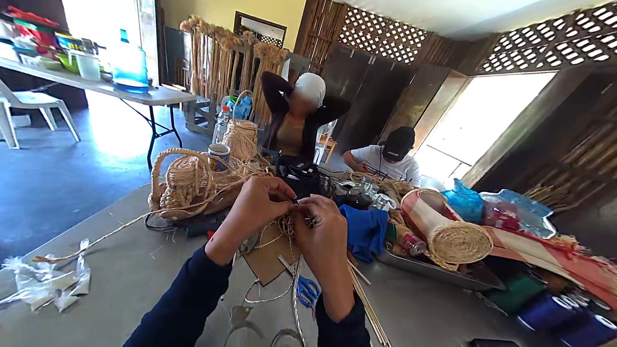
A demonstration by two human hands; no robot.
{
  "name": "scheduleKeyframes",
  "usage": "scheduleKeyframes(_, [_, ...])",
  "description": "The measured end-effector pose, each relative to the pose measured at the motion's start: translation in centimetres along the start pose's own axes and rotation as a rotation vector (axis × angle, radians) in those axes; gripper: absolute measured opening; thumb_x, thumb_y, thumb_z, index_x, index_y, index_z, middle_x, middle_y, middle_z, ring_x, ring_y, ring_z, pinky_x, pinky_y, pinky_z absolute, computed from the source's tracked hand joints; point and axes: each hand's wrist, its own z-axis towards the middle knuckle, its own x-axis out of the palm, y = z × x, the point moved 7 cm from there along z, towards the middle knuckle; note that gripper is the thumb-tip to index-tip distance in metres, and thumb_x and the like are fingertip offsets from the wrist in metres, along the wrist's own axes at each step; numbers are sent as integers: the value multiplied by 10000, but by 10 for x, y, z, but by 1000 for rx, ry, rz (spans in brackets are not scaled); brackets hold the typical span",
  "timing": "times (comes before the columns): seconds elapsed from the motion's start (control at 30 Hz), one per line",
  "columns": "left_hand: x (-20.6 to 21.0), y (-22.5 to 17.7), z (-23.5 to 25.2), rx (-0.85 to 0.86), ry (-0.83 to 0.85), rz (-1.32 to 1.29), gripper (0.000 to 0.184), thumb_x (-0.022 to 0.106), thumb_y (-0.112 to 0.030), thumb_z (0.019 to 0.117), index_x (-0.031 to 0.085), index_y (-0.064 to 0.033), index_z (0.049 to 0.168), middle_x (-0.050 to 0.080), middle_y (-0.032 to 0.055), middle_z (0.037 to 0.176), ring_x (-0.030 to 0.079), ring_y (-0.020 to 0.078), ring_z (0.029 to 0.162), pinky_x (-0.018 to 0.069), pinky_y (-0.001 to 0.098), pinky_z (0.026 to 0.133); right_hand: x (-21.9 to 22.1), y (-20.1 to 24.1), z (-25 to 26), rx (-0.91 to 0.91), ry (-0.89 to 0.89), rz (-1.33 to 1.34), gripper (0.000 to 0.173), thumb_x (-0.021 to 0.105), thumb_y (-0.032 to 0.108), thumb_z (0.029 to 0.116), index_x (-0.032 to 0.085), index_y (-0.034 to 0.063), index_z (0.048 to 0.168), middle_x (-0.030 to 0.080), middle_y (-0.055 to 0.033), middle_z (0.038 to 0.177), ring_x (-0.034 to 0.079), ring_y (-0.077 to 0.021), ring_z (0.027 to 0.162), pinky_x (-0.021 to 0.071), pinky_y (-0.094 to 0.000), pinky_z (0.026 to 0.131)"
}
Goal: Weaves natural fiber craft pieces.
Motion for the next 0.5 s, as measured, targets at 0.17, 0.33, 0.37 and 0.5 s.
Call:
scheduleKeyframes(0.17, [5, -6, -3, -32, -64, 220, 105, 782, -42, 864, 743, -74, 957, 728, -9, 803, 673, 50, 725, 564, 267, 712, 6, 11, -3, 3, 12, -233, 120, 664, 67, 849, 772, 31, 813, 758, -127, 964, 673, -393, 1116, 510, -561, 962])
scheduleKeyframes(0.33, [8, -5, -2, -57, -74, 284, 123, 788, -32, 860, 739, -80, 963, 728, -1, 803, 681, 78, 730, 571, 314, 720, 15, 18, -7, -3, -59, -321, 74, 698, 43, 817, 756, 21, 775, 757, -137, 945, 694, -392, 1077, 533, -560, 932])
scheduleKeyframes(0.37, [9, -4, -2, -63, -63, 290, 128, 790, -30, 859, 736, -85, 961, 728, -4, 803, 682, 79, 732, 572, 319, 721, 15, 17, -8, -1, -73, -332, 70, 699, 41, 801, 746, 24, 752, 753, -132, 922, 702, -380, 1056, 542, -550, 916])
scheduleKeyframes(0.5, [13, -1, 0, -44, -23, 287, 121, 794, -26, 857, 735, -83, 945, 719, 1, 796, 674, 86, 724, 569, 322, 713, 15, 12, -6, 15, -68, -329, 78, 697, 43, 775, 719, 36, 701, 734, -97, 848, 706, -329, 996, 547, -494, 859])
